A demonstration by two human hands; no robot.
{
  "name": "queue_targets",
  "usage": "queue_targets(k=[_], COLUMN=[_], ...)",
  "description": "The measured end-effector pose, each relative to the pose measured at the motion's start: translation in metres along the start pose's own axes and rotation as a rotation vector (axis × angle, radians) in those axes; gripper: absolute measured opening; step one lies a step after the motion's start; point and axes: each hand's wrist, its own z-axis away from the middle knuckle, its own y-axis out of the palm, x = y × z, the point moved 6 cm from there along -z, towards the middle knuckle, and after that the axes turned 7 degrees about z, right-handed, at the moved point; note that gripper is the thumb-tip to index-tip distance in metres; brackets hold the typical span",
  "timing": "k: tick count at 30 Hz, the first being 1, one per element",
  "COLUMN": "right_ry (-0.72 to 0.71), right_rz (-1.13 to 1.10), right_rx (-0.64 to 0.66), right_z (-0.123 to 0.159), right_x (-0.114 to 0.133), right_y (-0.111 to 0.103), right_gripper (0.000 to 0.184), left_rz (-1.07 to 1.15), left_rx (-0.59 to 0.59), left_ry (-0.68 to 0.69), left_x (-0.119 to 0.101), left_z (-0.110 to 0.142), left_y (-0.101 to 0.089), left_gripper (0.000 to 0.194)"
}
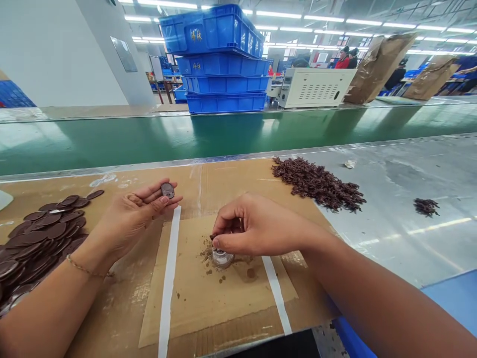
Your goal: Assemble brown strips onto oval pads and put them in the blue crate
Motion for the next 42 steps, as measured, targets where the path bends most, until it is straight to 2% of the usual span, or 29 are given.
queue_targets(k=[9,17,22,29,36,42], right_ry=[-0.003,0.002,-0.008,0.004,-0.015,0.033], right_rz=[-0.02,-0.021,-0.018,-0.024,-0.024,0.011], right_rx=[0.024,0.041,0.033,0.041,0.013,0.051], right_z=[0.0011,0.0023,0.0027,0.0004,0.0022,0.0032], right_x=[0.0002,-0.0008,-0.0034,-0.0013,-0.0005,-0.0036], right_y=[0.0,-0.0006,-0.0023,0.0041,0.0,0.0007], right_gripper=[0.012,0.013,0.012,0.009,0.008,0.01], left_rz=[-0.072,-0.109,-0.109,-0.134,-0.152,-0.194], left_rx=[-0.003,-0.068,-0.062,-0.081,-0.09,-0.121], left_ry=[0.113,0.059,0.09,0.091,0.083,0.09], left_x=[-0.0057,-0.0046,-0.007,-0.0072,-0.0076,-0.0071], left_z=[-0.0015,-0.0005,0.0013,0.0032,0.0047,0.0027], left_y=[-0.0013,-0.0045,-0.0035,-0.0026,-0.0016,-0.0036], left_gripper=[0.044,0.047,0.044,0.05,0.055,0.056])
